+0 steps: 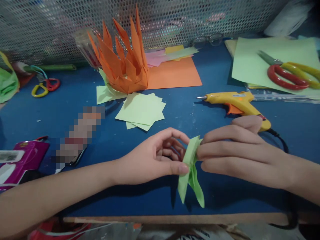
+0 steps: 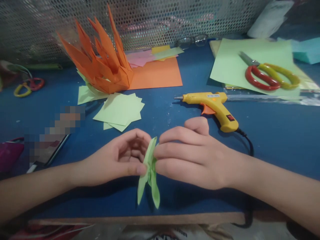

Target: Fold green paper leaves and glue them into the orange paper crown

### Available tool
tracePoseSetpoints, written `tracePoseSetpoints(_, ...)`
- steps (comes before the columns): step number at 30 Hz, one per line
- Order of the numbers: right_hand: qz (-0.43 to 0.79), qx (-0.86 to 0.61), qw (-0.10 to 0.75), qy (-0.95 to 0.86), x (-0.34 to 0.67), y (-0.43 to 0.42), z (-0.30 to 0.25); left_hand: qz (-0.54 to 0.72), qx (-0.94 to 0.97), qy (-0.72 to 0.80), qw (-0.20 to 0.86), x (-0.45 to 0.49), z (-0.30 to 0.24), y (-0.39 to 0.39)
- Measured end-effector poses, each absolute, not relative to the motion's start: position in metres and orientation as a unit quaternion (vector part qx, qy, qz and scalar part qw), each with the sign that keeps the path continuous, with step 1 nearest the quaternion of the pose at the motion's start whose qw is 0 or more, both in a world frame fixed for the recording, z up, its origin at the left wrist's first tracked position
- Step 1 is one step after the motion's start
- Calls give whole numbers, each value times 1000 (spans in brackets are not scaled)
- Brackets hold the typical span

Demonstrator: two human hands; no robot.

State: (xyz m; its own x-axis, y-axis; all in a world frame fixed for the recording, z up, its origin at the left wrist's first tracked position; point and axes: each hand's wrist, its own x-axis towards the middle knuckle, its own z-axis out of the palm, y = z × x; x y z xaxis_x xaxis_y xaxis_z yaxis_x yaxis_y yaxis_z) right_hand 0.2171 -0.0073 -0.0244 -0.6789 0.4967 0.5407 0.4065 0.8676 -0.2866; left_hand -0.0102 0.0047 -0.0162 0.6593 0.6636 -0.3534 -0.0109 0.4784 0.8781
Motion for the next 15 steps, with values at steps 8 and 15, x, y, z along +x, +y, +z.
tracePoseSetpoints(8, 35, -258, 331, -907, 215, -7, -32, 252, 482, 309, 780, -11, -22, -2)
tracePoseSetpoints(15, 24, -292, 300, -908, 215, -9, -28, 350, 579, 311, 668, -6, -31, -13)
